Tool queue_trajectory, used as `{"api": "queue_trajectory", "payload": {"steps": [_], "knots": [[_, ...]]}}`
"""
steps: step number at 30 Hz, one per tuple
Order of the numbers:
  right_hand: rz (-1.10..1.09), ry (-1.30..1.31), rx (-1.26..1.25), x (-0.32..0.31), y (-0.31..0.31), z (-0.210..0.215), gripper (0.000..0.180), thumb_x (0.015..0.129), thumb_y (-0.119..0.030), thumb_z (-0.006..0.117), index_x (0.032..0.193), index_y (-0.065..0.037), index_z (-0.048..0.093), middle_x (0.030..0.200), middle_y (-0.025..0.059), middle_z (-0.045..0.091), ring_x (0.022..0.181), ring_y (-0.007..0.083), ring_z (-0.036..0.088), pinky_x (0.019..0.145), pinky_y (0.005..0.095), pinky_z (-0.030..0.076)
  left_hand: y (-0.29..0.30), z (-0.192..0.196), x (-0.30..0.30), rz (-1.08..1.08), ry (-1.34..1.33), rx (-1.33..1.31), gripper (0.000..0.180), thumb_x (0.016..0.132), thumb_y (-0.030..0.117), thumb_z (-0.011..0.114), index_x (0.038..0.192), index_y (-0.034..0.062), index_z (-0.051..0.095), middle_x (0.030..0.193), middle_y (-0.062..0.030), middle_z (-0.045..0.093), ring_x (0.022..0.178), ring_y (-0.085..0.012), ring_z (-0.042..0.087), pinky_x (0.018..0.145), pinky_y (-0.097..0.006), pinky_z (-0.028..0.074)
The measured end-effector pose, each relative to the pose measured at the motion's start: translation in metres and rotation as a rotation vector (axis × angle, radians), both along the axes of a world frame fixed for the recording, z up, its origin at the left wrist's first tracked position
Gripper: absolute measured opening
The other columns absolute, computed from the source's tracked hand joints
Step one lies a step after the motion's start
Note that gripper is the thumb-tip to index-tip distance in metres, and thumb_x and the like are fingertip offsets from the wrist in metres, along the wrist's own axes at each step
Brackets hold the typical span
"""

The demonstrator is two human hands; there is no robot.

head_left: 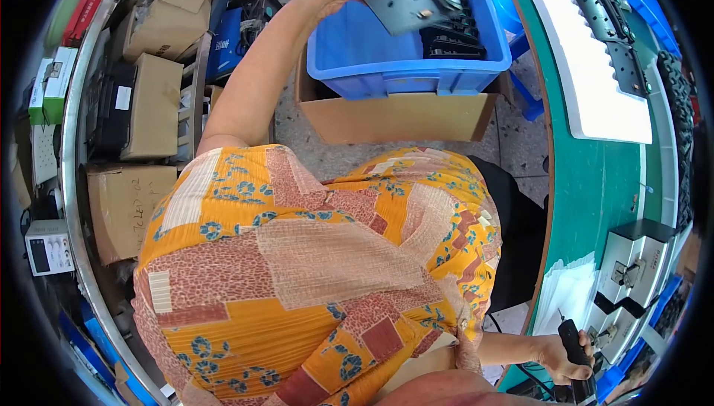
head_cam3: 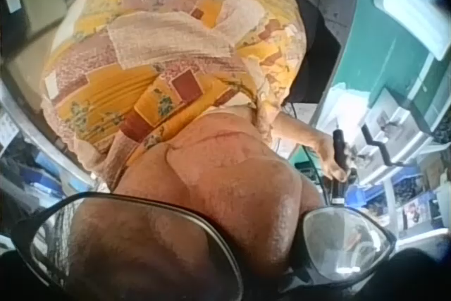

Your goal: The person assembles or repairs electronic device components by hand, securing screws into a plastic housing with an electric screwdriver.

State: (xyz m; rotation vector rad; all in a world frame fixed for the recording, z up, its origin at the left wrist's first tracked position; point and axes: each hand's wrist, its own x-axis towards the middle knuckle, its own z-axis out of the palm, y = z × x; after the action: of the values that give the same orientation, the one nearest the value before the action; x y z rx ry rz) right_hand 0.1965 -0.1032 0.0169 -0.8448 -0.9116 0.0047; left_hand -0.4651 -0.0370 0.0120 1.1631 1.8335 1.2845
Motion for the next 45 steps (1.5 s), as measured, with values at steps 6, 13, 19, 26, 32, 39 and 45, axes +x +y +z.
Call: {"api": "queue_trajectory", "payload": {"steps": [6, 13, 19, 26, 32, 39, 45], "knots": [[0.045, 0.066, 0.003, 0.005, -0.001, -0.001, 0.055, 0.091, -0.042, 0.075, 0.092, 0.008, 0.053, 0.073, 0.0177, 0.055, 0.063, 0.0308, 0.058, 0.063, 0.0425, 0.056, 0.008, -0.070, -0.049, 0.328, -0.025, -0.202, 0.017, 0.088, 0.008, 0.071, 0.098, -0.0059, 0.074, 0.085, -0.0139, 0.073, 0.061, -0.0190, 0.067, 0.046, -0.031, 0.056], [0.018, 0.021, 0.006, -0.001, -0.002, 0.000, 0.056, 0.090, -0.043, 0.075, 0.091, 0.008, 0.052, 0.072, 0.0175, 0.054, 0.063, 0.0305, 0.057, 0.062, 0.0421, 0.055, 0.064, -0.145, -0.102, 0.512, -0.339, -0.488, 0.015, 0.094, 0.003, 0.058, 0.085, -0.0073, 0.065, 0.071, -0.0172, 0.069, 0.048, -0.0198, 0.065, 0.040, -0.032, 0.054], [0.003, 0.049, -0.001, -0.004, -0.001, 0.001, 0.054, 0.090, -0.042, 0.075, 0.090, 0.007, 0.052, 0.073, 0.0172, 0.055, 0.063, 0.0302, 0.058, 0.062, 0.0425, 0.056, 0.103, -0.189, -0.142, 0.491, -0.580, -0.633, 0.012, 0.099, 0.006, 0.051, 0.096, -0.0036, 0.058, 0.069, -0.0137, 0.067, 0.048, -0.0193, 0.064, 0.042, -0.030, 0.056], [-0.027, 0.016, -0.033, -0.006, -0.002, 0.003, 0.052, 0.090, -0.040, 0.076, 0.091, 0.007, 0.053, 0.074, 0.0165, 0.056, 0.064, 0.0297, 0.059, 0.064, 0.0430, 0.056, 0.119, -0.205, -0.135, 0.565, -0.848, -0.387, 0.029, 0.106, 0.017, 0.043, 0.113, -0.0099, 0.053, 0.095, -0.0226, 0.068, 0.074, -0.0330, 0.073, 0.060, -0.038, 0.067], [-0.002, 0.013, -0.030, 0.002, -0.003, 0.002, 0.053, 0.090, -0.042, 0.077, 0.091, 0.007, 0.054, 0.074, 0.0166, 0.056, 0.065, 0.0293, 0.059, 0.065, 0.0431, 0.056, 0.115, -0.172, -0.104, 0.760, -0.862, -0.186, 0.046, 0.109, 0.029, 0.028, 0.117, -0.0029, 0.060, 0.106, -0.0221, 0.068, 0.083, -0.0422, 0.071, 0.060, -0.049, 0.068], [-0.016, 0.017, -0.036, 0.000, -0.002, 0.002, 0.053, 0.091, -0.042, 0.076, 0.093, 0.006, 0.054, 0.074, 0.0165, 0.056, 0.065, 0.0286, 0.059, 0.066, 0.0428, 0.056, 0.117, -0.170, -0.092, 1.035, -1.014, -0.133, 0.052, 0.108, 0.037, 0.029, 0.131, -0.0013, 0.055, 0.123, -0.0252, 0.063, 0.091, -0.0482, 0.070, 0.065, -0.056, 0.067], [0.005, 0.050, -0.010, -0.005, -0.003, 0.002, 0.049, 0.093, -0.038, 0.074, 0.093, 0.006, 0.054, 0.075, 0.0159, 0.056, 0.065, 0.0282, 0.059, 0.066, 0.0425, 0.056, 0.110, -0.225, -0.098, 0.722, -0.989, -0.292, 0.041, 0.106, 0.031, 0.044, 0.126, -0.0034, 0.057, 0.115, -0.0246, 0.068, 0.090, -0.0447, 0.072, 0.068, -0.055, 0.065]]}}
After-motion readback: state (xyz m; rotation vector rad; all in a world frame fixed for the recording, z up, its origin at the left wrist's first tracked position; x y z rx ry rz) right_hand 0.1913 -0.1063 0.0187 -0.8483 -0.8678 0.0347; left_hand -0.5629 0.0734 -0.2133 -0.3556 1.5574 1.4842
